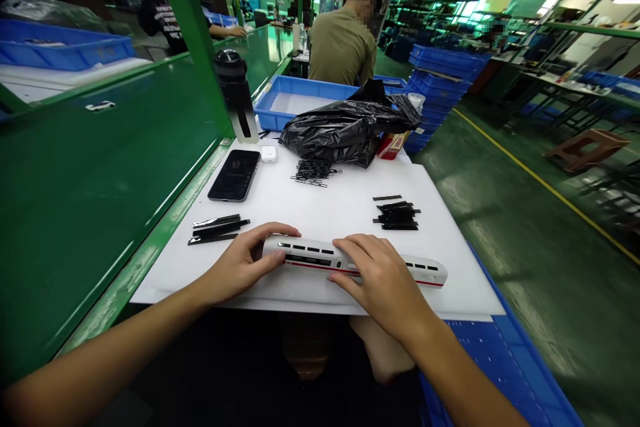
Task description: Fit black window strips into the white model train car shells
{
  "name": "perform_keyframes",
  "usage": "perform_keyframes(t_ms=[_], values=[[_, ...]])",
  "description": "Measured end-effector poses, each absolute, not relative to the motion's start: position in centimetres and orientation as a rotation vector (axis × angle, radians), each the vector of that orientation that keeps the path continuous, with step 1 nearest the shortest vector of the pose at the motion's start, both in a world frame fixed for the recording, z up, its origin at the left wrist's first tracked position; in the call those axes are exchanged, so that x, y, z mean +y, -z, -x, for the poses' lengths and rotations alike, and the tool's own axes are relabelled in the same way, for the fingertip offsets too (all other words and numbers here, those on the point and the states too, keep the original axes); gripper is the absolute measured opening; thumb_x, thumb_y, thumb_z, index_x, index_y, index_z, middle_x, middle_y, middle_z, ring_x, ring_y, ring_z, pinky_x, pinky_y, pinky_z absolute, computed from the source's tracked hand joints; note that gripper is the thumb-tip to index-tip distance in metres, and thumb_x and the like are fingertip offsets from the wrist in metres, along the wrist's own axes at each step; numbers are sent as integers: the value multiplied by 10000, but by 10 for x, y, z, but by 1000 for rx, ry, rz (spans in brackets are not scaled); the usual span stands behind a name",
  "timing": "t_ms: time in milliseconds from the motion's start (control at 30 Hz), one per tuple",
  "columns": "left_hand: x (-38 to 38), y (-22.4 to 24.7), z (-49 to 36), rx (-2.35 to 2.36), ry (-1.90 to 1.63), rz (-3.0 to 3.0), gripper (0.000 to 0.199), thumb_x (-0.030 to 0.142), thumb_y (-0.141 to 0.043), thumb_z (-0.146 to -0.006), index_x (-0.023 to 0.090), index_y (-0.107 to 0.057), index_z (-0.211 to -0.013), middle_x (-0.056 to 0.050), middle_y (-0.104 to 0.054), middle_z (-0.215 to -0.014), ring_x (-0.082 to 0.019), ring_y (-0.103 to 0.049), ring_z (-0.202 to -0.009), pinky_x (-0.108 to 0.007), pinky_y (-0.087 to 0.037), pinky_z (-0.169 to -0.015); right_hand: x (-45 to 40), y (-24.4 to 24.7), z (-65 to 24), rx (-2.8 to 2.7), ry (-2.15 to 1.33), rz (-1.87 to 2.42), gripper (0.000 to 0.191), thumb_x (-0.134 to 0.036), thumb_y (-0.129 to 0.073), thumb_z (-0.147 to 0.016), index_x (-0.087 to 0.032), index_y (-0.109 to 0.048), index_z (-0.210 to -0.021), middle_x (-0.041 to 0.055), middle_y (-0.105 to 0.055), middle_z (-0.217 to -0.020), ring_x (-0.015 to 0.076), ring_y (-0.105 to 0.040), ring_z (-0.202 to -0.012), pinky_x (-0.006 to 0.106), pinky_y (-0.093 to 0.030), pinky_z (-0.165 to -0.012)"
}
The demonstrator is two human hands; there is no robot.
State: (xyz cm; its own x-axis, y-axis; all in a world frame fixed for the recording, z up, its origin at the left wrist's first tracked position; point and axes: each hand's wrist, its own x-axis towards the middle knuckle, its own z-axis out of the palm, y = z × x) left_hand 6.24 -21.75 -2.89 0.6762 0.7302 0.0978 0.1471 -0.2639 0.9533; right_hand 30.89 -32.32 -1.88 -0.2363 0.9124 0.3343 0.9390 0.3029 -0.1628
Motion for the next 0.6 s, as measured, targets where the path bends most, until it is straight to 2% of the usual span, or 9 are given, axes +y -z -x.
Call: perform_keyframes(t_ms=[100,200,300,367,433,500,600], values=[[-217,30,-64,771,-650,-1719,321,398,-521,-966,222,-621,-1215,-39,-668,-1215,-226,-601,-1109,-307,-468,-907,-318,19,-299,-2222,194,1697,257,-223,-690,-854,-198,-564,-1077,107,-612,-1050,264,-595,-905,428,-510,-805],[-217,32,-67,831,-604,-1743,308,438,-514,-963,203,-690,-1055,-26,-709,-1047,-190,-626,-891,-285,-463,-780,-310,12,-298,-2286,34,1714,235,-250,-717,-824,-206,-557,-991,85,-595,-983,244,-584,-829,392,-505,-739],[-218,35,-69,876,-637,-1729,281,443,-587,-922,210,-698,-1034,-9,-712,-986,-147,-579,-736,-266,-437,-695,-287,-2,-328,-2291,-236,1641,197,-373,-644,-884,-235,-596,-1016,66,-634,-1021,239,-613,-925,372,-510,-806],[-218,38,-69,891,-676,-1698,298,459,-621,-898,219,-691,-1058,-7,-707,-1006,-136,-558,-722,-261,-429,-688,-263,-8,-367,-2134,-181,1708,211,-383,-518,-958,-251,-646,-1060,65,-662,-1065,236,-623,-988,385,-492,-888],[-219,39,-69,902,-707,-1675,309,470,-633,-889,226,-686,-1071,-5,-702,-1012,-125,-533,-699,-256,-419,-676,-236,-7,-412,-2019,-54,1916,281,-401,-490,-959,-250,-683,-1097,90,-663,-1111,262,-628,-997,417,-487,-891],[-218,41,-68,890,-727,-1665,307,465,-643,-885,231,-675,-1081,2,-699,-974,-111,-493,-649,-251,-396,-636,-215,-1,-450,-2017,-79,2011,285,-382,-530,-931,-232,-724,-1077,130,-664,-1126,310,-618,-1044,460,-468,-911],[-217,42,-68,835,-753,-1641,320,432,-668,-875,226,-639,-1119,7,-687,-914,-114,-512,-659,-245,-384,-623,-200,8,-480,-2060,-159,2067,196,-361,-642,-854,-226,-768,-919,121,-703,-1032,312,-628,-1020,426,-463,-884]])
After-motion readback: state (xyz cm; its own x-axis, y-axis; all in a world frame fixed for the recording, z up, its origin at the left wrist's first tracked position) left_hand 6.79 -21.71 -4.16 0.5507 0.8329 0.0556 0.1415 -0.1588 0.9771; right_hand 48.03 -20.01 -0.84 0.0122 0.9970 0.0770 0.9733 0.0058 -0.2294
